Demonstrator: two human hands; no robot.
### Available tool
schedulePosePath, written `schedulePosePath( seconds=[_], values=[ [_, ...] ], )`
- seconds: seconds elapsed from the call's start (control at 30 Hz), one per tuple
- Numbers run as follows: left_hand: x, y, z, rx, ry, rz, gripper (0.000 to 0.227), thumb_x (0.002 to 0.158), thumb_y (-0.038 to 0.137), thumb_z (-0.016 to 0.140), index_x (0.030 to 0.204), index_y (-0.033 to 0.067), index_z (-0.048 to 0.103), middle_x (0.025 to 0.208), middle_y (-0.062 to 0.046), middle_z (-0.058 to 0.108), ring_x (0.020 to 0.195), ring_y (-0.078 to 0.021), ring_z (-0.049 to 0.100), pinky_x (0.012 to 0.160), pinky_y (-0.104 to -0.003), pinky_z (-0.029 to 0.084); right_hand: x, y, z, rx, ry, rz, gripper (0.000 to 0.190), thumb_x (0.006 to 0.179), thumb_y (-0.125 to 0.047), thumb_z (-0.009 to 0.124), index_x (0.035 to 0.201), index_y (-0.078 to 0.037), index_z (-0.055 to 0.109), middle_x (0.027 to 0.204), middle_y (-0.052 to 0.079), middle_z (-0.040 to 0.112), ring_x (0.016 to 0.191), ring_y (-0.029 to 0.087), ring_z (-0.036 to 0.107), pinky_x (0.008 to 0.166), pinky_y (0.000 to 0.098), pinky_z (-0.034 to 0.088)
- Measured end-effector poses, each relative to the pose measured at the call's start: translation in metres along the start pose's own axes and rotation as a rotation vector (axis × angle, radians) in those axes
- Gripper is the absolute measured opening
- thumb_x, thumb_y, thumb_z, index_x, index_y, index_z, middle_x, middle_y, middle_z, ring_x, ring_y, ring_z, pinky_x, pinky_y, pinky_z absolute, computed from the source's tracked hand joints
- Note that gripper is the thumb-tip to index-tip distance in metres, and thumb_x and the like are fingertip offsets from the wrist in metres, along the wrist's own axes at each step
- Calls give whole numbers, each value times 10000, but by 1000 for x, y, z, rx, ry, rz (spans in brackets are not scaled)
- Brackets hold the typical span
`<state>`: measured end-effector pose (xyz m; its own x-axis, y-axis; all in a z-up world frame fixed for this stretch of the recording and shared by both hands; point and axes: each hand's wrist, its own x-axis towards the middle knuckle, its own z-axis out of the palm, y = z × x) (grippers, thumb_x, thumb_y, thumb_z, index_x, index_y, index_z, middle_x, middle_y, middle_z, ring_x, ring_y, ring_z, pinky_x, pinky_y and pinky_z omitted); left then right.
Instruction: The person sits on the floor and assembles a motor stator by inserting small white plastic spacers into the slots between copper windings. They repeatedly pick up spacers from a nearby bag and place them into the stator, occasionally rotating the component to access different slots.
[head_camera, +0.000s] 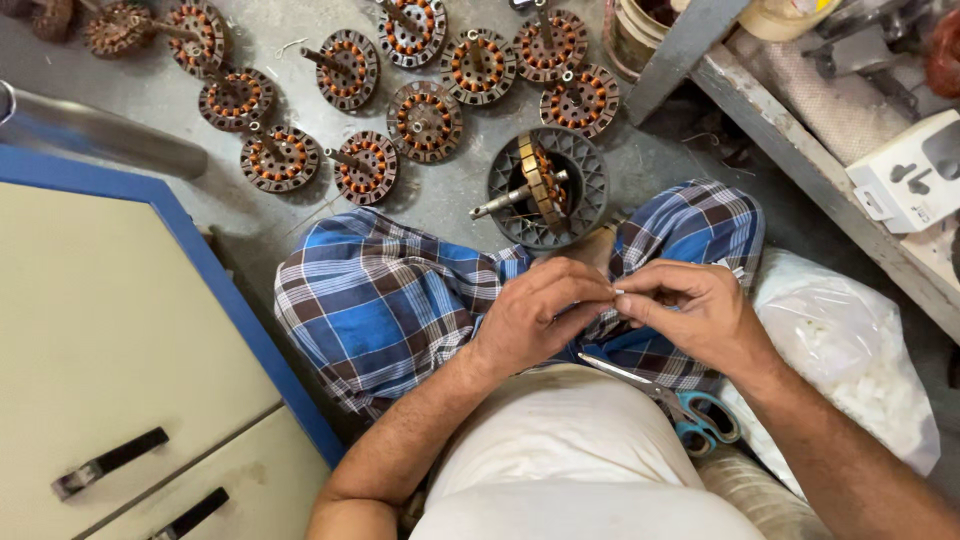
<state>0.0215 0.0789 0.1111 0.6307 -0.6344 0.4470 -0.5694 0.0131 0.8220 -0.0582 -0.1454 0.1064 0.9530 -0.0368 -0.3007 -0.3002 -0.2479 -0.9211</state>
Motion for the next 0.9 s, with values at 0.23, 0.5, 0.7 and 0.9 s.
schedulePosePath(
  seconds=[0.23,0.5,0.7,0.9],
  values=[
    [3,-15,-6,-258,-39,-453,155,901,165,791,1002,59,741,953,-40,731,829,-161,753,701,-276,622,5,-38,10,-387,69,-321,200,834,-54,781,1032,-28,776,928,76,771,819,149,749,711,272,590],
    [8,-20,-17,-231,-28,-208,109,818,45,740,897,49,664,936,-44,701,834,-180,718,735,-291,598,11,-49,19,-396,76,-430,177,824,-40,786,991,-14,732,966,91,743,914,202,742,792,309,582],
    [9,-18,-22,-191,-28,-254,105,810,55,743,877,41,664,801,-48,685,731,-161,722,658,-281,592,14,-48,27,-455,93,-396,166,840,3,751,994,-2,687,939,99,727,860,210,733,738,317,571],
    [19,-47,-45,-219,14,-293,137,898,149,801,991,71,739,885,-8,741,752,-110,732,668,-261,602,35,-45,25,-388,202,-477,172,904,45,659,1052,-14,723,997,77,712,889,161,722,768,275,585]
  ],
)
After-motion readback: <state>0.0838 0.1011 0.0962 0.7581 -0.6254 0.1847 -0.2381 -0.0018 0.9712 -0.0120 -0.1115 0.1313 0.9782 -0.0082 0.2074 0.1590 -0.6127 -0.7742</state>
